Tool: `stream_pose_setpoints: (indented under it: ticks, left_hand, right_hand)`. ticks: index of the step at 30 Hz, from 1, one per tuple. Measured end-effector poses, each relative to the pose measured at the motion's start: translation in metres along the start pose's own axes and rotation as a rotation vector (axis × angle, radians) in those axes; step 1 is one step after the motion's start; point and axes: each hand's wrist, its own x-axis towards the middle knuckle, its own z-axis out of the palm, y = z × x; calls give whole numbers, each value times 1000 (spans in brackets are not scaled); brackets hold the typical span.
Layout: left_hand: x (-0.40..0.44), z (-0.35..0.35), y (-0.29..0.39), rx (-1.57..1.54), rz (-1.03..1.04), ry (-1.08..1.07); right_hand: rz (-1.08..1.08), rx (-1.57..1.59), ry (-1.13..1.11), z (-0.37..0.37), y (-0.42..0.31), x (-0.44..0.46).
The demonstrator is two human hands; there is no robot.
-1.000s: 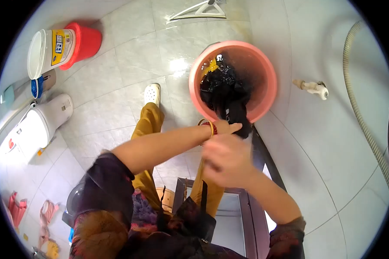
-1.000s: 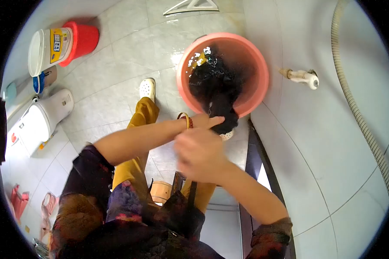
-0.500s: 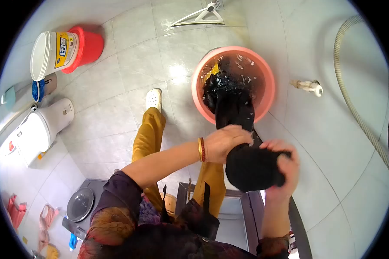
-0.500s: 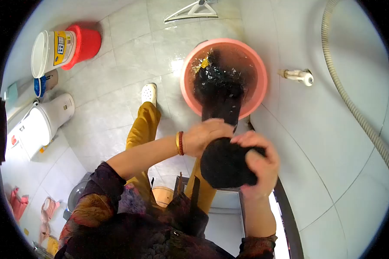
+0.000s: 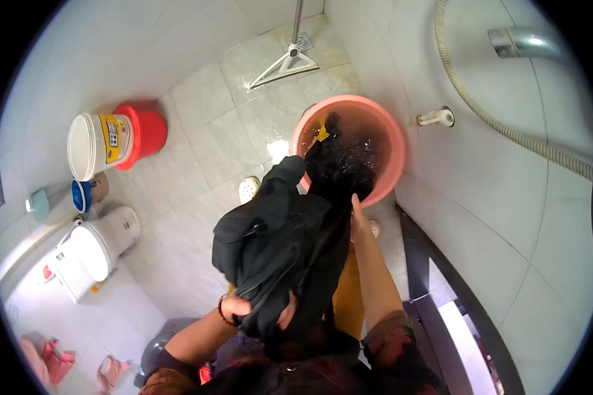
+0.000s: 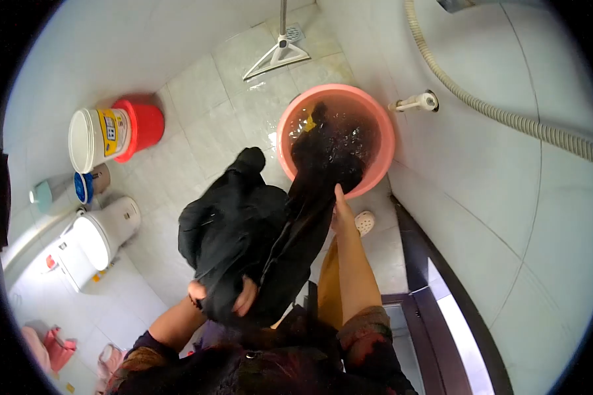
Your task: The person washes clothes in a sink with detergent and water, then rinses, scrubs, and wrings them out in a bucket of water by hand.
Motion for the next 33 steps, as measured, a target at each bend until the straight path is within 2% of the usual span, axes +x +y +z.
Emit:
stream_pose_setpoints:
  ticks: [1, 6, 8, 9, 10, 11, 13, 16, 17, 18, 20, 22, 24, 26, 27, 28, 30, 32, 33]
  left_hand:
    - [-5, 4, 2, -58, 25, -51]
    - [-13, 31, 19, -192, 26, 96]
    - [-11, 33, 24, -224, 49, 184]
    - [-9, 28, 29, -215, 51, 183]
    - [-5, 20, 34, -200, 57, 174]
    - [2, 0, 42, -137, 46, 33]
    - [10, -10, 54, 11, 76, 238]
    - [26, -32, 66, 278, 62, 506]
    - [31, -44, 64, 226, 83, 544]
    - [38, -50, 70, 308, 101, 557]
    - [61, -52, 76, 316, 145, 478]
    - [75, -53, 72, 269, 143, 416]
    - [87, -49, 68, 510, 97, 326]
    - [98, -22, 66, 563, 43, 300]
    - [94, -25, 68, 779, -23, 240]
    - [90, -30, 70, 997, -87, 175]
    - [91, -33, 70, 1133, -66, 132]
    - [98, -36, 73, 1018, -222, 78]
    - [103, -35, 69, 985, -219, 77]
  right_hand:
    - [3, 97, -40, 11, 6, 6]
    - [10, 307, -96, 17, 47, 69]
    - [56, 3, -127, 27, 40, 74]
    - [-39, 226, -123, 22, 44, 62]
    - [-41, 229, -127, 31, 31, 36]
    - [-76, 298, -219, 38, 14, 13]
    - [-142, 385, -388, 43, -9, -31]
    - [-242, 267, -382, 38, -17, -77]
    - [-249, 263, -383, 44, -24, -94]
    - [-252, 213, -451, 55, -32, -113]
    - [-258, 165, -515, 74, -48, -140]
    - [-222, -35, -562, 86, -59, -161]
    - [-211, -57, -547, 99, -65, -174]
    - [-372, -616, -426, 116, -75, -189]
    - [-457, -745, -414, 116, -79, -191]
    - [-473, -732, -415, 119, -87, -197]
    - [-826, -1221, -476, 125, -104, -214]
    - [-910, -1163, -480, 132, -107, -218]
    - [-1034, -1240, -482, 134, -112, -215]
